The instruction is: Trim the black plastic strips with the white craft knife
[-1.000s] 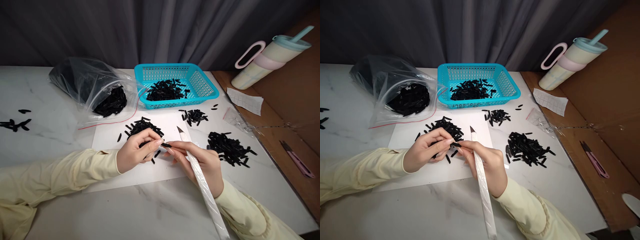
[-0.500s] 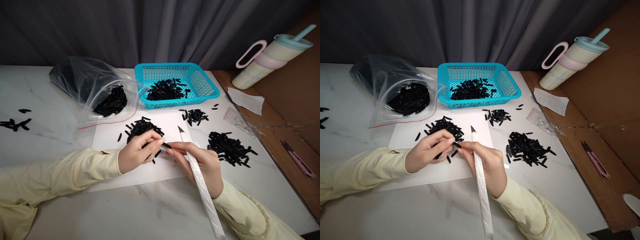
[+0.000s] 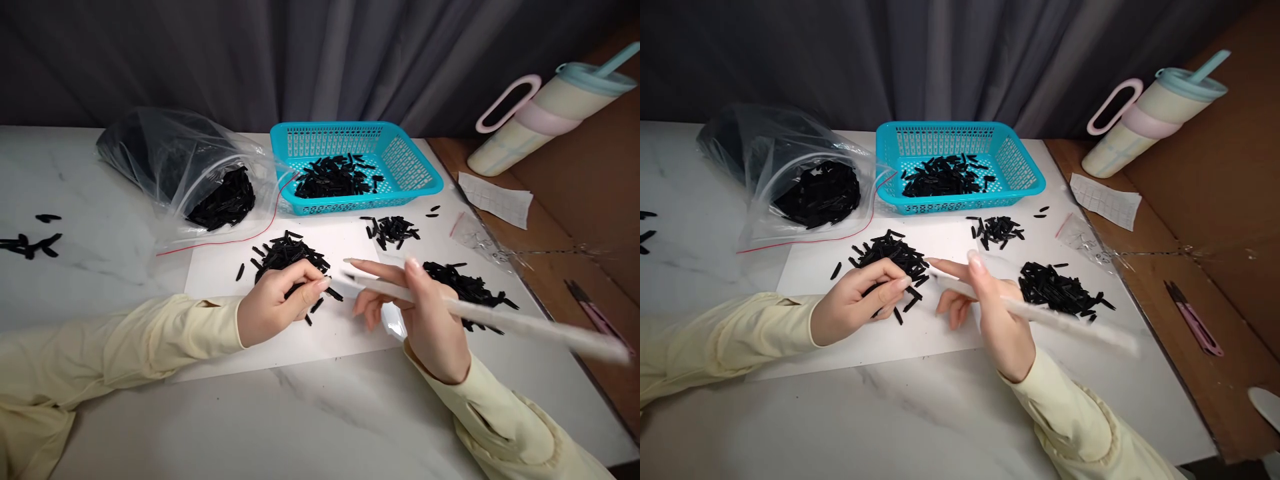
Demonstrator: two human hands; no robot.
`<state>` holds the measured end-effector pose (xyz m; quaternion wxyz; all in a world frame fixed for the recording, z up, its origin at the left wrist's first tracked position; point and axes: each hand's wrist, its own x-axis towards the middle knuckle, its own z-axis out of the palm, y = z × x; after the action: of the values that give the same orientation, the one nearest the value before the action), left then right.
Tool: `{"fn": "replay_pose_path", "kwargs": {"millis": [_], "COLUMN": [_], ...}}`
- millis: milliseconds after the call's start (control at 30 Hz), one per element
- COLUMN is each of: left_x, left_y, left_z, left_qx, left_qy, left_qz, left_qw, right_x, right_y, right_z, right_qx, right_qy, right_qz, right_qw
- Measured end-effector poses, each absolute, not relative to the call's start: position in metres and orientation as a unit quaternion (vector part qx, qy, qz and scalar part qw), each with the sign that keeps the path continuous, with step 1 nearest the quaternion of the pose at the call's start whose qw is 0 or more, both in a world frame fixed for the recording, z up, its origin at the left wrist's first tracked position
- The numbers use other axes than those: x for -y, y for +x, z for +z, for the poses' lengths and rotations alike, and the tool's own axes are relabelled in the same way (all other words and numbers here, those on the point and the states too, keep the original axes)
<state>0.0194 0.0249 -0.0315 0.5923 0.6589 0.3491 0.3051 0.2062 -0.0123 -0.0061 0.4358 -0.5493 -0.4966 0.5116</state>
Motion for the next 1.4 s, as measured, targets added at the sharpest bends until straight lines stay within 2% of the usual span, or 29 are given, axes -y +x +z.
{"fn": "replay_pose_path", "kwargs": {"millis": [367,500,667,1033,1400], "left_x": [-0.026,-0.026,-0.026,-0.027,-0.027], "left_y": [0.02,0.02,0.019,0.02,0.02], "left_z": [-0.03,-0.029,-0.028,-0.029,-0.029], "left_qx": [-0.353,-0.355,-0.36,-0.358,-0.353], "left_qy": [0.665,0.669,0.686,0.7,0.701], "left_qz": [0.297,0.293,0.289,0.295,0.299], "left_qw": [0.587,0.583,0.562,0.543,0.543], "right_x": [0.007,0.006,0.006,0.01,0.009], "right_y": [0.205,0.21,0.215,0.214,0.213], "right_z": [0.007,0.009,0.008,0.009,0.009], "right_qx": [0.465,0.488,0.56,0.571,0.572], "right_qy": [-0.527,-0.532,-0.574,-0.595,-0.594], "right_qz": [0.544,0.551,0.474,0.46,0.454], "right_qw": [0.459,0.419,0.364,0.329,0.338]}}
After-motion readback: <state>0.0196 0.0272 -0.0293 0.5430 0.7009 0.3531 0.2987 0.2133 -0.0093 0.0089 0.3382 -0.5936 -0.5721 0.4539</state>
